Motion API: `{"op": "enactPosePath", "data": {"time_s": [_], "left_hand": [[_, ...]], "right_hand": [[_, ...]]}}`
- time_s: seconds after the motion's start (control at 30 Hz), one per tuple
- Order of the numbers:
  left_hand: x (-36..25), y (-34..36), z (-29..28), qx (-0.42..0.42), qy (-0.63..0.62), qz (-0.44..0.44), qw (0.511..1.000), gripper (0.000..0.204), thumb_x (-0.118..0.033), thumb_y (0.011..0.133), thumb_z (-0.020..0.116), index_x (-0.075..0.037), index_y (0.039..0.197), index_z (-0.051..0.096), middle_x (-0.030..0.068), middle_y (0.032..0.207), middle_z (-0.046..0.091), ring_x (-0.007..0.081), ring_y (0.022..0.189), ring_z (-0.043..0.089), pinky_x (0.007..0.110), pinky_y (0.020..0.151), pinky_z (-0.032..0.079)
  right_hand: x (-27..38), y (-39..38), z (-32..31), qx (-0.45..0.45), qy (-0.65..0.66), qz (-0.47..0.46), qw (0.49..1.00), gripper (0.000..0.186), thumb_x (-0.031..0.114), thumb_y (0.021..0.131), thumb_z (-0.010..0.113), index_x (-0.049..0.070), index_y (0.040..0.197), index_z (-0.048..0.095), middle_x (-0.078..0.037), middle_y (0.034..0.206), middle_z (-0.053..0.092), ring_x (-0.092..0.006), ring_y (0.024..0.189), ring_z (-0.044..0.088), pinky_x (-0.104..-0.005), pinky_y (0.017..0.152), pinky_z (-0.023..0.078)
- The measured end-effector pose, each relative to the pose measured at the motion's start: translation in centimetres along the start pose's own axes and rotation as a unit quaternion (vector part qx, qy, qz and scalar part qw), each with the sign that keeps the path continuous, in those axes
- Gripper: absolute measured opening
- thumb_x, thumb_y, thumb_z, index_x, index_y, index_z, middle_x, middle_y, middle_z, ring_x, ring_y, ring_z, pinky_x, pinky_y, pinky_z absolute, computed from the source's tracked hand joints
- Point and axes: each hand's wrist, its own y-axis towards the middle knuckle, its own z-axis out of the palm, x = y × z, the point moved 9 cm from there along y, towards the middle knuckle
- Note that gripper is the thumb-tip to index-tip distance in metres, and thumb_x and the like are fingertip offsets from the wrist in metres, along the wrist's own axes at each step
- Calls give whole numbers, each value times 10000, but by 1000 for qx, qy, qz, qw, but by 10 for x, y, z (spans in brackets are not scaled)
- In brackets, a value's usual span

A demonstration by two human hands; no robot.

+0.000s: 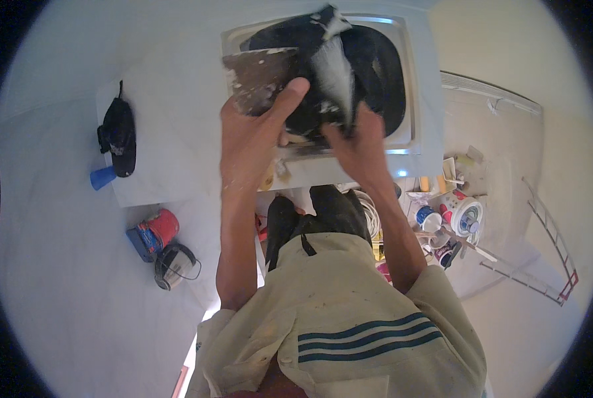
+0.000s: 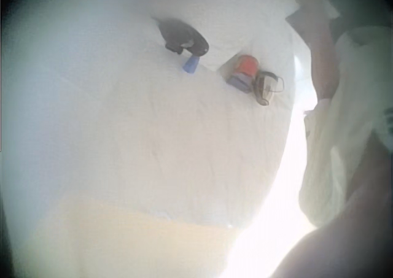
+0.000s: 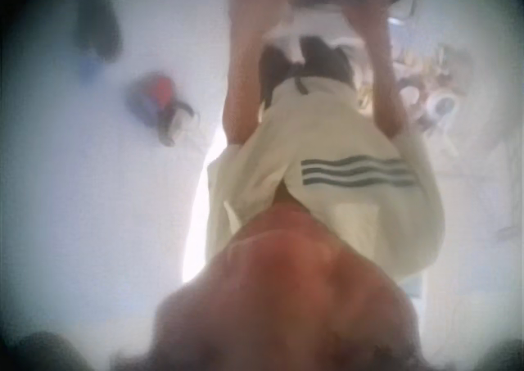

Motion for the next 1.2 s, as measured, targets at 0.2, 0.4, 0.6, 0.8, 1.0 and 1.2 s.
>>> {"op": "enactPosePath", "data": {"time_s": [0.2, 0.4, 0.6, 0.8, 1.0, 1.2], "left_hand": [[8, -32, -49, -50, -42, 10, 998, 378, -400, 1045, 721, -46, 1176, 753, 29, 873, 751, 57, 582, 494, 245, 512, 369], [100, -72, -74, -58, -173, -119, 976, 468, -449, 1078, 654, -38, 1300, 666, 79, 978, 724, 92, 591, 487, 261, 550, 441], [178, -116, -91, -61, -350, -152, 922, 505, -491, 1069, 651, -82, 1360, 599, 56, 1006, 679, 99, 624, 515, 271, 582, 462], [188, -129, -105, -106, -424, -96, 894, 493, -490, 1094, 610, -110, 1405, 566, 36, 1056, 641, 102, 748, 560, 276, 647, 495], [170, -128, -98, -140, -467, -46, 872, 487, -472, 1108, 591, -101, 1422, 557, 28, 1079, 636, 102, 827, 577, 275, 695, 505], [216, -165, -91, -161, -520, -61, 836, 438, -478, 1094, 617, -138, 1369, 589, -17, 1049, 633, 99, 807, 559, 283, 703, 503]], "right_hand": [[1, 32, -102, -128, -288, 12, 949, 442, 58, 909, 713, -12, 1336, 622, -286, 1211, 692, -429, 993, 737, -518, 826, 576], [-217, 87, 24, 124, -442, 24, 888, 815, 37, 914, 648, 85, 1659, 322, -293, 1280, 650, -423, 1185, 682, -542, 979, 587], [-180, 95, -2, 102, -153, -39, 982, 918, 189, 879, 807, 95, 1661, 334, -269, 1448, 573, -411, 1377, 554, -523, 1155, 466], [-11, 28, 11, 70, -150, -102, 981, 487, 266, 1020, 710, 55, 1441, 589, -179, 1491, 609, -379, 1388, 562, -472, 1143, 464], [49, -140, 127, 462, 104, 14, 880, 582, 307, 1068, 654, 38, 1538, 442, -243, 1427, 619, -380, 1286, 637, -454, 1102, 475], [16, -204, 133, 492, 112, 20, 863, 575, 311, 1096, 633, 27, 1546, 416, -195, 1333, 649, -304, 1174, 663, -406, 1003, 505]]}}
